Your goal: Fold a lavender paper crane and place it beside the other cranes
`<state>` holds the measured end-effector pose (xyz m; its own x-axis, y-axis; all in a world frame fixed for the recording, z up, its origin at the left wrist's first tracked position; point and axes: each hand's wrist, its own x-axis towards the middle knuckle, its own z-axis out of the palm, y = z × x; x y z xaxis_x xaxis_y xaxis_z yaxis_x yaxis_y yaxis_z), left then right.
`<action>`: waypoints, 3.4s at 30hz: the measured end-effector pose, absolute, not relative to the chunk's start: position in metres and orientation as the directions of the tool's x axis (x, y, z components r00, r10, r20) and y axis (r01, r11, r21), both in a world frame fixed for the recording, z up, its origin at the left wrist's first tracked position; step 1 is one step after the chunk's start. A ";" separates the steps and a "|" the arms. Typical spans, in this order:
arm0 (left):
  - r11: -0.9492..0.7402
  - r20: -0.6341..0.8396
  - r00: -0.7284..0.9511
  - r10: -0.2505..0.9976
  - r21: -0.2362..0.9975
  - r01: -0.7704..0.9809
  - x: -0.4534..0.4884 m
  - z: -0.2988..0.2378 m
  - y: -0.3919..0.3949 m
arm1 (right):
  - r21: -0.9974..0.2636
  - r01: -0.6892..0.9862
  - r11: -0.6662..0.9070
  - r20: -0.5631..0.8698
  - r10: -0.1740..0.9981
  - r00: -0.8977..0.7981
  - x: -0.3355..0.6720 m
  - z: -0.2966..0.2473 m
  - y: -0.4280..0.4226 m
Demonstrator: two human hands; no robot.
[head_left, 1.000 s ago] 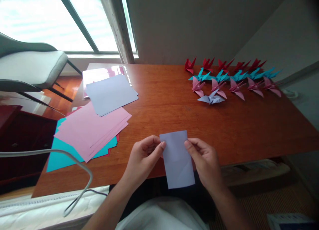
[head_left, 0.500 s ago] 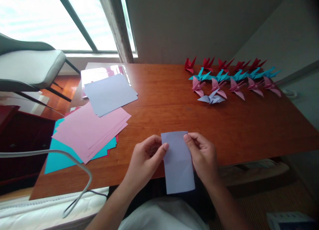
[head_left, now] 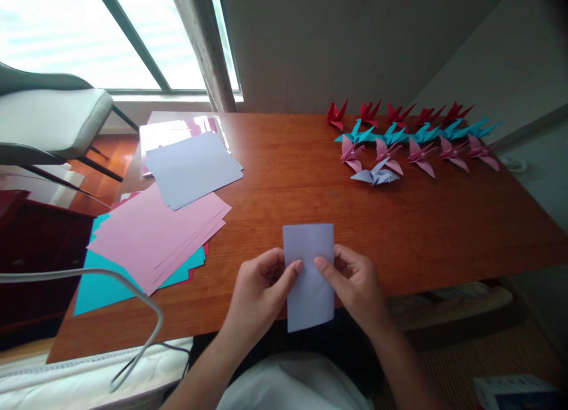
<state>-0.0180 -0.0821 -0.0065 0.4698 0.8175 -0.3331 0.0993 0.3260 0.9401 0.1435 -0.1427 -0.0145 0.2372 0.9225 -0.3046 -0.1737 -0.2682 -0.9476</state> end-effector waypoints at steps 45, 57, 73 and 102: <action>0.368 -0.436 0.552 0.711 0.899 0.236 -0.015 -0.003 -0.084 | -0.988 -0.032 -0.150 -0.141 0.814 0.563 0.152 -0.025 -0.110; 0.319 -0.356 0.367 0.859 0.934 0.160 -0.014 -0.005 -0.074 | -0.949 0.096 -0.300 -0.262 0.922 0.284 0.143 -0.014 -0.129; 0.209 -0.219 0.164 0.962 0.975 0.075 -0.005 -0.004 -0.065 | -0.948 0.060 -0.313 -0.291 0.927 0.237 0.139 -0.009 -0.142; 0.063 -0.089 0.259 0.962 0.992 0.106 -0.015 -0.007 -0.058 | -0.666 0.741 -0.088 0.315 0.867 0.387 0.135 0.000 -0.142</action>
<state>-0.0146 -0.0582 -0.0069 0.2592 0.9617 -0.0890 0.1056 0.0634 0.9924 0.1347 -0.1418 -0.0002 0.3865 0.8668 0.3150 0.7407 -0.0883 -0.6660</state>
